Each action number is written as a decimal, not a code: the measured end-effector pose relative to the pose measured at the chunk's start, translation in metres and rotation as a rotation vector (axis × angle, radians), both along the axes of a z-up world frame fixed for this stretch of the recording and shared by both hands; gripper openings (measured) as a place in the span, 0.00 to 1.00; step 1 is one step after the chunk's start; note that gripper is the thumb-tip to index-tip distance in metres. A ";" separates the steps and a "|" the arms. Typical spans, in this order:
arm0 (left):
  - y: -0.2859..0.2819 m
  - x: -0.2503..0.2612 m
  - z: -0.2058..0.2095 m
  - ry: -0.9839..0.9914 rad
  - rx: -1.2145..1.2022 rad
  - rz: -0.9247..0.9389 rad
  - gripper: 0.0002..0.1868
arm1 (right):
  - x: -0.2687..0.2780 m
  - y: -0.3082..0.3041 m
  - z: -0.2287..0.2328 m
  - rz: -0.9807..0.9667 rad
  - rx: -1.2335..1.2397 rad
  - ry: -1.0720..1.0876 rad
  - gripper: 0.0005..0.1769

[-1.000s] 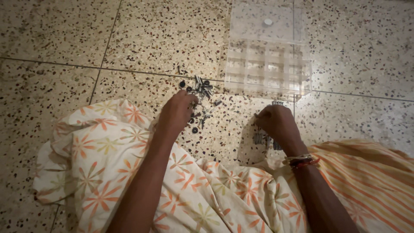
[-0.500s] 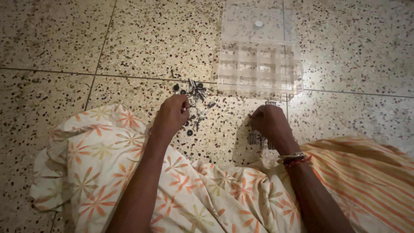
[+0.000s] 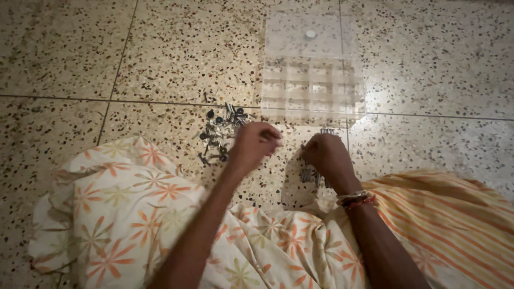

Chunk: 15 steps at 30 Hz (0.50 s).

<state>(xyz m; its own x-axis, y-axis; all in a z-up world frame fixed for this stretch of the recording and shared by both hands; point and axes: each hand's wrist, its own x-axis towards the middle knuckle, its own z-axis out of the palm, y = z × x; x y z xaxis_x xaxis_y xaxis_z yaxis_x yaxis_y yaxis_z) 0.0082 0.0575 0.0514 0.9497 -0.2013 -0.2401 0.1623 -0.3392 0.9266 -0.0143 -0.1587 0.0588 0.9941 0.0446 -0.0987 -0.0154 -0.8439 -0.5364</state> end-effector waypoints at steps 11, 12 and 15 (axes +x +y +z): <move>-0.063 -0.006 -0.058 -0.230 0.071 0.070 0.11 | -0.002 -0.003 0.000 0.009 -0.004 0.012 0.11; -0.060 -0.004 -0.059 -0.205 0.057 0.059 0.13 | -0.002 -0.003 0.000 0.016 0.032 0.007 0.11; -0.051 -0.004 -0.056 -0.119 0.022 0.019 0.22 | -0.001 -0.002 0.000 -0.017 0.019 0.007 0.11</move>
